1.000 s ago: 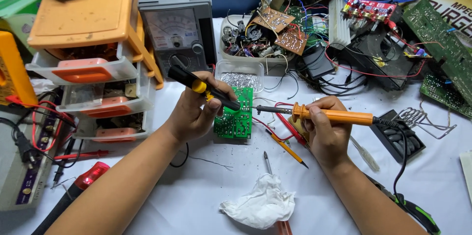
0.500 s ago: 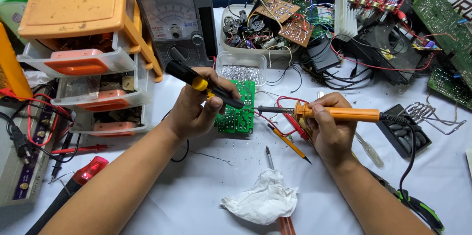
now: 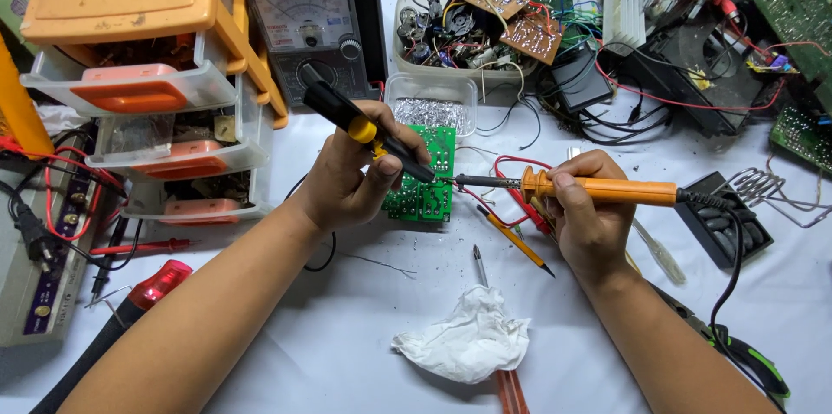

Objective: Using a soldering iron and a desoldering pump to remove solder from a printed circuit board.

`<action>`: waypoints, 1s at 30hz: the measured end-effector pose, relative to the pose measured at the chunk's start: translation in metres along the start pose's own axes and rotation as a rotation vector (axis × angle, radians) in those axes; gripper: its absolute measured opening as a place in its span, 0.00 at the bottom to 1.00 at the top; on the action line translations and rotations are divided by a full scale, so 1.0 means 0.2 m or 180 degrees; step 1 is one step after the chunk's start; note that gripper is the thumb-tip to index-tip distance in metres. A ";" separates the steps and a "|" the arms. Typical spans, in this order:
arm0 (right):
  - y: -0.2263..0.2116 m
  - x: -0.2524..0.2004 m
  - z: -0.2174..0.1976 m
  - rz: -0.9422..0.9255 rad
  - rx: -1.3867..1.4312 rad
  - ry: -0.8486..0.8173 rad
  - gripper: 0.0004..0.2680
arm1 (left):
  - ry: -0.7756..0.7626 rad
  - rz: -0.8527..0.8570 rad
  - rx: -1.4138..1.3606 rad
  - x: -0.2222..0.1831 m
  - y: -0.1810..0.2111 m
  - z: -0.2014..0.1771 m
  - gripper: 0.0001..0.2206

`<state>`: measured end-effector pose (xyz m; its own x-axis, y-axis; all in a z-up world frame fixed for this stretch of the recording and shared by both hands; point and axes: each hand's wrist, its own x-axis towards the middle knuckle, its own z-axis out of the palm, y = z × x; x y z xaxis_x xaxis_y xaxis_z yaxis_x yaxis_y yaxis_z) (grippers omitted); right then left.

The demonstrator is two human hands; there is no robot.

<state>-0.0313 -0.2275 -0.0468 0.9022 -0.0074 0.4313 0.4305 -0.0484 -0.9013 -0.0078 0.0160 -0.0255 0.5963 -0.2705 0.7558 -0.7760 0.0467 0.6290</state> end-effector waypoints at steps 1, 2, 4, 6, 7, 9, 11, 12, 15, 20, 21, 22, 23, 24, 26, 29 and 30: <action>0.00 0.00 0.00 0.0011 0.0001 -0.0002 0.05 | 0.0001 -0.0011 -0.0002 0.00 0.00 0.00 0.12; 0.01 0.00 -0.01 0.0018 -0.0024 -0.0013 0.05 | -0.0015 -0.0003 -0.0002 0.00 0.00 0.00 0.12; 0.01 0.00 -0.01 0.0032 -0.0049 -0.0022 0.05 | -0.0033 -0.0001 -0.0003 0.00 0.00 0.00 0.12; 0.00 0.00 0.00 0.0025 -0.0053 -0.0039 0.05 | -0.0027 -0.0008 0.0000 0.00 0.00 0.00 0.12; 0.00 0.00 0.00 0.0034 -0.0055 -0.0039 0.05 | -0.0027 -0.0016 -0.0004 0.00 0.00 0.00 0.12; 0.00 0.00 0.00 -0.0051 -0.0050 -0.0076 0.05 | 0.0042 0.0034 -0.0033 0.00 0.00 0.01 0.12; 0.01 0.00 0.00 -0.0047 -0.0031 -0.0073 0.05 | 0.0057 0.0009 -0.0044 0.00 -0.01 0.01 0.12; 0.01 0.00 0.00 -0.0050 -0.0013 -0.0068 0.05 | 0.0072 -0.0010 -0.0055 -0.01 -0.01 0.01 0.12; 0.02 0.00 0.00 -0.0058 0.0021 -0.0085 0.05 | 0.0048 -0.0010 -0.0043 0.00 0.00 0.01 0.12; 0.03 0.00 -0.01 -0.0065 -0.0008 -0.0105 0.05 | 0.0024 -0.0022 -0.0019 0.00 0.00 0.01 0.12; 0.03 0.00 -0.01 -0.0070 -0.0016 -0.0111 0.05 | 0.0036 -0.0044 -0.0016 0.00 0.00 0.01 0.12; 0.03 0.00 -0.01 -0.0070 -0.0016 -0.0112 0.05 | 0.0037 -0.0043 -0.0015 0.00 0.00 0.01 0.12; 0.03 0.00 -0.02 -0.0075 -0.0035 -0.0109 0.05 | 0.0030 -0.0028 -0.0006 0.00 0.00 0.01 0.12; 0.03 0.00 -0.02 -0.0079 -0.0054 -0.0106 0.05 | 0.0024 -0.0013 0.0003 0.00 0.00 0.00 0.12; 0.02 0.00 -0.01 -0.0083 -0.0060 -0.0102 0.05 | 0.0022 -0.0021 0.0005 0.00 0.00 0.00 0.12; 0.03 0.00 -0.02 -0.0085 -0.0040 -0.0107 0.05 | 0.0023 -0.0032 0.0000 0.00 0.00 0.01 0.12; 0.03 0.00 -0.02 -0.0082 -0.0014 -0.0114 0.05 | 0.0024 -0.0035 -0.0008 0.00 0.00 0.01 0.12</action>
<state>-0.0294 -0.2313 -0.0519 0.8912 0.0298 0.4526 0.4536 -0.0525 -0.8897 -0.0082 0.0144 -0.0256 0.6064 -0.2638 0.7501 -0.7689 0.0461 0.6378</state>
